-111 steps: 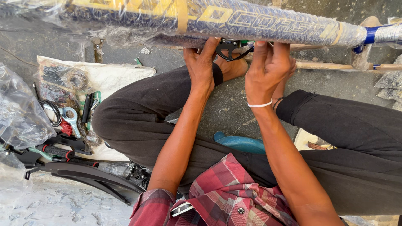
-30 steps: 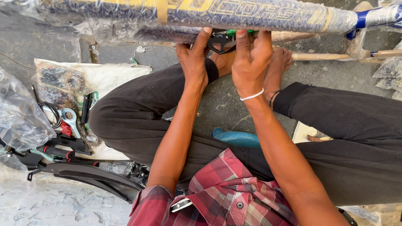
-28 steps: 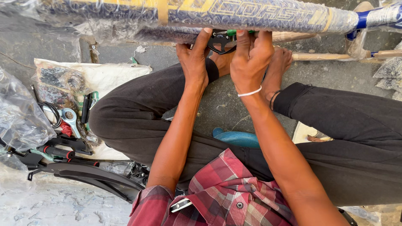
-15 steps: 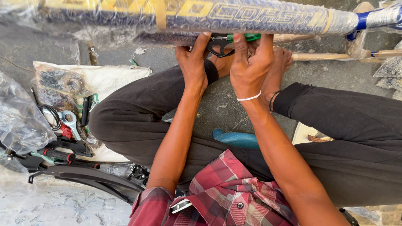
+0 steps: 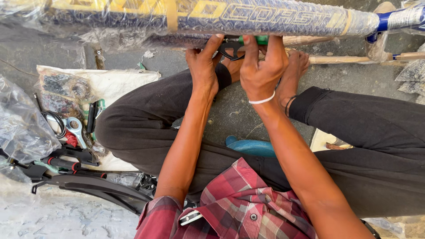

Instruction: The person sits on the floor and attaches a black metal bracket to a bicycle frame wrapped in protective plastic. They use a green screwdriver to tighten the screws securing the bracket to the frame.

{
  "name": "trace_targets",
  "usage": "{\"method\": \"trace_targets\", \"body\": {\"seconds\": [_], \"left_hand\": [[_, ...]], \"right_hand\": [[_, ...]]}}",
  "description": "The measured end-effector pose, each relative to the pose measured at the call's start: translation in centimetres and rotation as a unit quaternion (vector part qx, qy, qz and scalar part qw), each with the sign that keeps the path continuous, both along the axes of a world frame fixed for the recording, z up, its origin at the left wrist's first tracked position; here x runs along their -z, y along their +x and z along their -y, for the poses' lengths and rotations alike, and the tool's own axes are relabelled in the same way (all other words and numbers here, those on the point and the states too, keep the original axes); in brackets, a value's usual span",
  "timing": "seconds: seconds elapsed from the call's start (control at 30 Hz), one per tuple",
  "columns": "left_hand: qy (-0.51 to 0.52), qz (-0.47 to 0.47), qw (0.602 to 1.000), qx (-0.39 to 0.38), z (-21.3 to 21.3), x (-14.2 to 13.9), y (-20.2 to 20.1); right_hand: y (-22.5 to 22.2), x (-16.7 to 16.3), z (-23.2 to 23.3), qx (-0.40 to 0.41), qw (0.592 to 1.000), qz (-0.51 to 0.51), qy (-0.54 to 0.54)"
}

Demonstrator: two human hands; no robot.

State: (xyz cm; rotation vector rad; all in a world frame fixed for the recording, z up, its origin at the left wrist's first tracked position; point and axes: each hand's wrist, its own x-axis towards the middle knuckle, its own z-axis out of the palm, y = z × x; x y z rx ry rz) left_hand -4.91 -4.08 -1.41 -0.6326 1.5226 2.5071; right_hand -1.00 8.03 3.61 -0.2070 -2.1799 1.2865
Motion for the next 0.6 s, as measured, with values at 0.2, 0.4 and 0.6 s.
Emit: {"method": "trace_targets", "body": {"seconds": [0.2, 0.4, 0.6], "left_hand": [[0.024, -0.009, 0.999, -0.025, -0.4, 0.5, 0.0], [0.033, -0.021, 0.999, -0.024, -0.5, 1.7, 0.4], [0.031, -0.004, 0.999, -0.019, -0.8, 1.3, 0.2]], "right_hand": [[0.3, -0.5, -0.6, -0.043, 0.999, -0.010, -0.018], [0.0, -1.0, -0.1, -0.009, 1.000, 0.002, -0.007], [-0.3, -2.2, -0.9, 0.013, 0.991, 0.010, 0.136]]}}
